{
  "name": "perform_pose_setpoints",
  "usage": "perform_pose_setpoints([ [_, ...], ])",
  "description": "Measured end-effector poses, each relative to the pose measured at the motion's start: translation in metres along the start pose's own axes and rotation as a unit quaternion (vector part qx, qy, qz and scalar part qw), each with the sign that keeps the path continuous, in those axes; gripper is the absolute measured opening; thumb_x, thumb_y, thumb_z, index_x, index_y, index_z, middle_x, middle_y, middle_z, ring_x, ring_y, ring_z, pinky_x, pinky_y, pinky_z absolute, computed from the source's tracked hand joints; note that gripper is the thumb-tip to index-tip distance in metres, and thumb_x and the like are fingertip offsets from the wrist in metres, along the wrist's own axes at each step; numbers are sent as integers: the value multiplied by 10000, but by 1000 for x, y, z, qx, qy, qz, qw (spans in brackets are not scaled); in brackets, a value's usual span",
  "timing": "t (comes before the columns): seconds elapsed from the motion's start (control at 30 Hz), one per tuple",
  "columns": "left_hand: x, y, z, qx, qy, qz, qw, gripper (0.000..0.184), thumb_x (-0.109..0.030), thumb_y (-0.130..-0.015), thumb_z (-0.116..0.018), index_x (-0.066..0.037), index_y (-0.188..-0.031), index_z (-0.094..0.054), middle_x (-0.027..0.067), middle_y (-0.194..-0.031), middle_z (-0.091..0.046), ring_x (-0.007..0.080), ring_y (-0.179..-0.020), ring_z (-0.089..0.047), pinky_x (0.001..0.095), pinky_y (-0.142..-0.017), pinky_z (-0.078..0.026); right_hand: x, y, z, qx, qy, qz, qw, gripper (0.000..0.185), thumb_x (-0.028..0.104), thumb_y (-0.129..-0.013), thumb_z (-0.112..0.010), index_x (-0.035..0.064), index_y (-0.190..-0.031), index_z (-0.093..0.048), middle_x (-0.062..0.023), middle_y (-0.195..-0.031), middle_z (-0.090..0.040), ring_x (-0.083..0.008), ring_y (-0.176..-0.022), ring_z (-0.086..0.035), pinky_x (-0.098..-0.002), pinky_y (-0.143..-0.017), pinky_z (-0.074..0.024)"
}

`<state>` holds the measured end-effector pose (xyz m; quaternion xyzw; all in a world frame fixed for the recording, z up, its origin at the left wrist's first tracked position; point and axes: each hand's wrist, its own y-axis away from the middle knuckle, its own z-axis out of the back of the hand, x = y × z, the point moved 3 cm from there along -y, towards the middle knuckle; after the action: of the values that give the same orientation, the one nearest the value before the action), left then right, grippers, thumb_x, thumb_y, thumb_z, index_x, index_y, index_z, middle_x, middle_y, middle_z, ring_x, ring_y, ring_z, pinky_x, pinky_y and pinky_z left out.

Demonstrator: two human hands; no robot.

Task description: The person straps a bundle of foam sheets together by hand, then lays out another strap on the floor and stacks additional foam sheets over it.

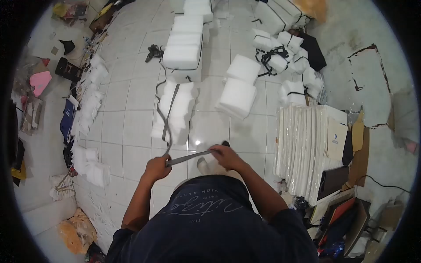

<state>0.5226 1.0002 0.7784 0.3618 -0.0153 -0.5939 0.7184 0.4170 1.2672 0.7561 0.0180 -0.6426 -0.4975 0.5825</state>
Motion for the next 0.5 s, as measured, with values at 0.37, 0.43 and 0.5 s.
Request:
perform_pose_setpoints([
  [0.37,-28,-42,-185,133,17,109,985,462,-462,-841,-521,-95,-1095,-639,198,-1086,-637,351,-1027,-600,447,-886,-469,-226,-12,59,147,324,16,934,357,290,-830,-569,39,-1079,-624,-203,-1032,-644,-366,-983,-603,-434,-884,-456],
  [0.43,-40,-58,-237,248,-1,59,967,527,-494,-825,-524,-65,-1109,-639,190,-1122,-628,352,-1048,-592,436,-896,-465,-250,3,62,155,350,23,924,398,350,-879,-501,48,-1109,-620,-197,-1139,-604,-349,-1076,-564,-436,-962,-415],
  [0.5,-60,-60,-267,254,55,54,964,551,-512,-791,-544,-54,-1076,-656,198,-1108,-631,352,-1033,-599,438,-898,-464,-267,8,82,252,409,-9,877,461,380,-928,-383,55,-1169,-603,-208,-1178,-586,-335,-1121,-549,-445,-982,-396],
])
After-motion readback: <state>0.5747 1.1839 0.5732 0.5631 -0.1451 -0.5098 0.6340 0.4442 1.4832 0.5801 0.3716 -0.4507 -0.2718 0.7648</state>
